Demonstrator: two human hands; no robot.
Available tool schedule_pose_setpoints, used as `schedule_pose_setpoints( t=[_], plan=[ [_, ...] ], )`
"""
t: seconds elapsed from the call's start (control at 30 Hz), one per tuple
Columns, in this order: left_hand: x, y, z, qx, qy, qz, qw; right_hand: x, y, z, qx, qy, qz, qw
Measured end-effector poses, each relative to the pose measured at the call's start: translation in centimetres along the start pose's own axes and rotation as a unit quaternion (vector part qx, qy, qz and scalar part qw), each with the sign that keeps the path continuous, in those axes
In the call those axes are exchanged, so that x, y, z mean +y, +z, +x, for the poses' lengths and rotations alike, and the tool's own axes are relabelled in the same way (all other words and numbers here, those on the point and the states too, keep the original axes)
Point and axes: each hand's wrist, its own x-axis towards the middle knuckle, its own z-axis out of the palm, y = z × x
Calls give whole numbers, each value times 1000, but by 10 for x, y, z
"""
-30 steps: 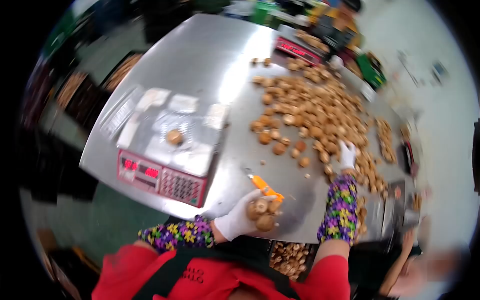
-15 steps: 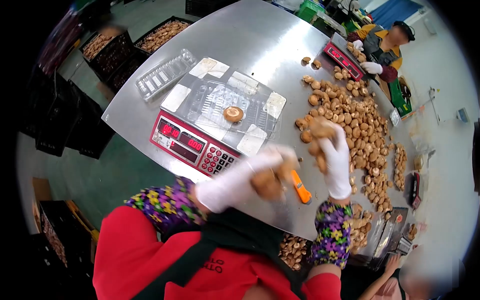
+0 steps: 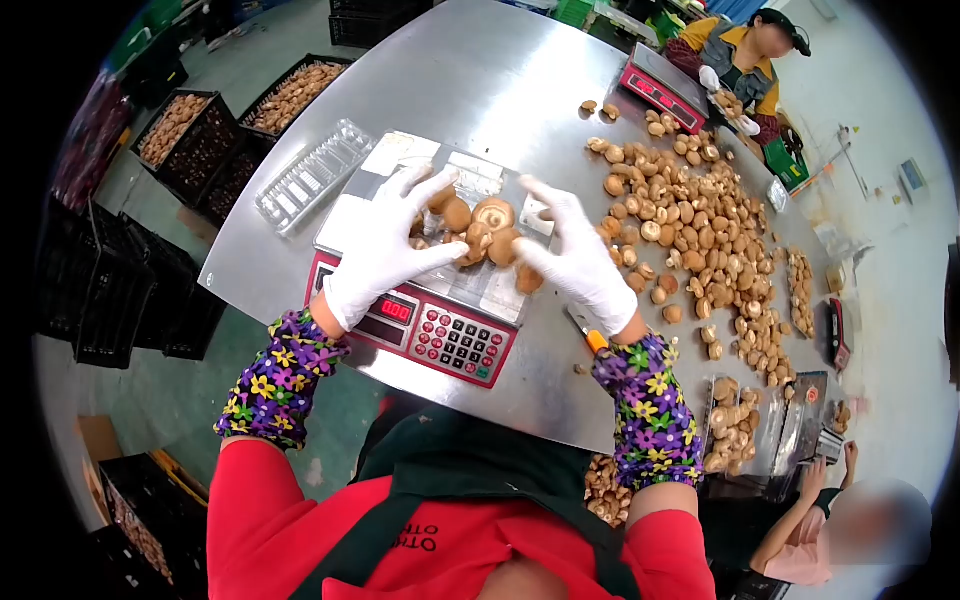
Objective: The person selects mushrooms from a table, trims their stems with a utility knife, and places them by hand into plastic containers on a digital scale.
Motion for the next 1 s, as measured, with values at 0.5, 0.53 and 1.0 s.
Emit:
schedule_pose_setpoints(
  t=[0.5, 0.53, 1.0],
  plan=[
    [46, -6, -22, 52, 102, -15, 993, 45, -6, -74, 191, 4, -149, 970],
    [63, -2, -40, 10, 99, -63, 993, 69, -22, -82, 207, 16, -183, 961],
    [142, 171, -67, -295, -31, -395, 870, 237, -129, -30, 77, 387, -384, 835]
  ],
)
